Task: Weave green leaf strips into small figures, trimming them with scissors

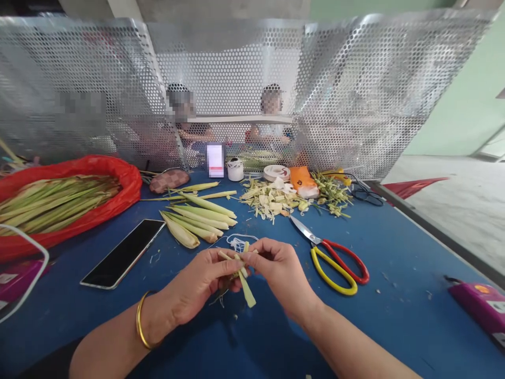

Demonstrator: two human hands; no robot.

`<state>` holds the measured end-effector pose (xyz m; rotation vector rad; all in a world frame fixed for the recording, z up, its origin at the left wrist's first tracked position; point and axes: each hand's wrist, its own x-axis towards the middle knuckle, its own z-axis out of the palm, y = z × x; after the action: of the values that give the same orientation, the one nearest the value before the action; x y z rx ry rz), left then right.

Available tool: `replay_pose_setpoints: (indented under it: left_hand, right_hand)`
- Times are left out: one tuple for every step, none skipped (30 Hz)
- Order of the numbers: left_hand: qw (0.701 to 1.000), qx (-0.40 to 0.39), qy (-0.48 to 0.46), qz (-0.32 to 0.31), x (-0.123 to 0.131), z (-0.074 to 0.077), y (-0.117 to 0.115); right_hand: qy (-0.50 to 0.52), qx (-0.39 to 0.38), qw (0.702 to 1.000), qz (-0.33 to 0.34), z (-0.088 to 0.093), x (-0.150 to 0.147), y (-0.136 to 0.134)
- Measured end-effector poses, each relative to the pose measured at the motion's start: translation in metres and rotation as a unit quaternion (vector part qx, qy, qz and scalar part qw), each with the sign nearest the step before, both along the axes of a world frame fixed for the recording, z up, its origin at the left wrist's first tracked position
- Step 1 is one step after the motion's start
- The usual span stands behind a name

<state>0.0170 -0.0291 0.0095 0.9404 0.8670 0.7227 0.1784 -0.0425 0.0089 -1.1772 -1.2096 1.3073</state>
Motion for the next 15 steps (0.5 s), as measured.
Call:
replay_pose_setpoints:
  left_hand:
    - [1.0, 0.002, 0.01, 0.008, 0.001, 0.0, 0.0]
    - [1.0, 0.006, 0.022, 0.019, 0.002, 0.001, -0.001]
    - [0.999, 0.012, 0.034, 0.031, 0.003, 0.001, -0.001]
    - [0.998, 0.023, 0.046, 0.042, 0.004, 0.001, -0.001]
    - [0.996, 0.038, 0.059, 0.051, 0.006, 0.001, -0.002]
    - [0.994, 0.055, 0.075, 0.058, 0.007, 0.001, -0.002]
    - [0.991, 0.071, 0.091, 0.063, 0.008, 0.0, -0.002]
    - [0.988, 0.084, 0.108, 0.068, 0.008, -0.001, -0.002]
    - [0.986, 0.089, 0.118, 0.071, 0.008, -0.002, -0.002]
    - [0.986, 0.084, 0.119, 0.075, 0.008, -0.002, -0.002]
    - [0.989, 0.07, 0.109, 0.076, 0.007, -0.002, -0.002]
    - [0.992, 0.049, 0.088, 0.074, 0.006, -0.002, -0.001]
    - [0.996, 0.024, 0.059, 0.066, 0.004, -0.001, 0.0]
    - [0.998, -0.002, 0.027, 0.056, 0.002, 0.0, 0.001]
    - [0.999, -0.025, -0.004, 0.046, -0.001, 0.001, 0.002]
  right_hand:
    - [-0.003, 0.001, 1.0, -0.01, -0.001, -0.001, -0.001]
    - [-0.005, 0.001, 1.0, -0.021, -0.002, -0.002, -0.002]
    - [-0.006, 0.0, 0.999, -0.033, -0.004, -0.003, -0.003]
    - [-0.007, -0.001, 0.999, -0.044, -0.006, -0.005, -0.003]
    - [-0.008, -0.004, 0.998, -0.055, -0.008, -0.007, -0.004]
    - [-0.01, -0.007, 0.998, -0.065, -0.009, -0.009, -0.005]
    - [-0.012, -0.009, 0.997, -0.074, -0.011, -0.01, -0.005]
    - [-0.014, -0.01, 0.997, -0.079, -0.012, -0.011, -0.005]
    - [-0.014, -0.007, 0.997, -0.079, -0.012, -0.012, -0.005]
    - [-0.007, -0.003, 0.997, -0.072, -0.013, -0.011, -0.004]
    - [0.006, 0.004, 0.998, -0.058, -0.013, -0.011, -0.003]
    - [0.027, 0.01, 0.999, -0.041, -0.013, -0.01, -0.002]
    - [0.053, 0.015, 0.998, -0.022, -0.012, -0.008, -0.001]
    - [0.082, 0.015, 0.997, 0.0, -0.012, -0.007, 0.001]
    - [0.106, 0.011, 0.994, 0.028, -0.012, -0.006, 0.002]
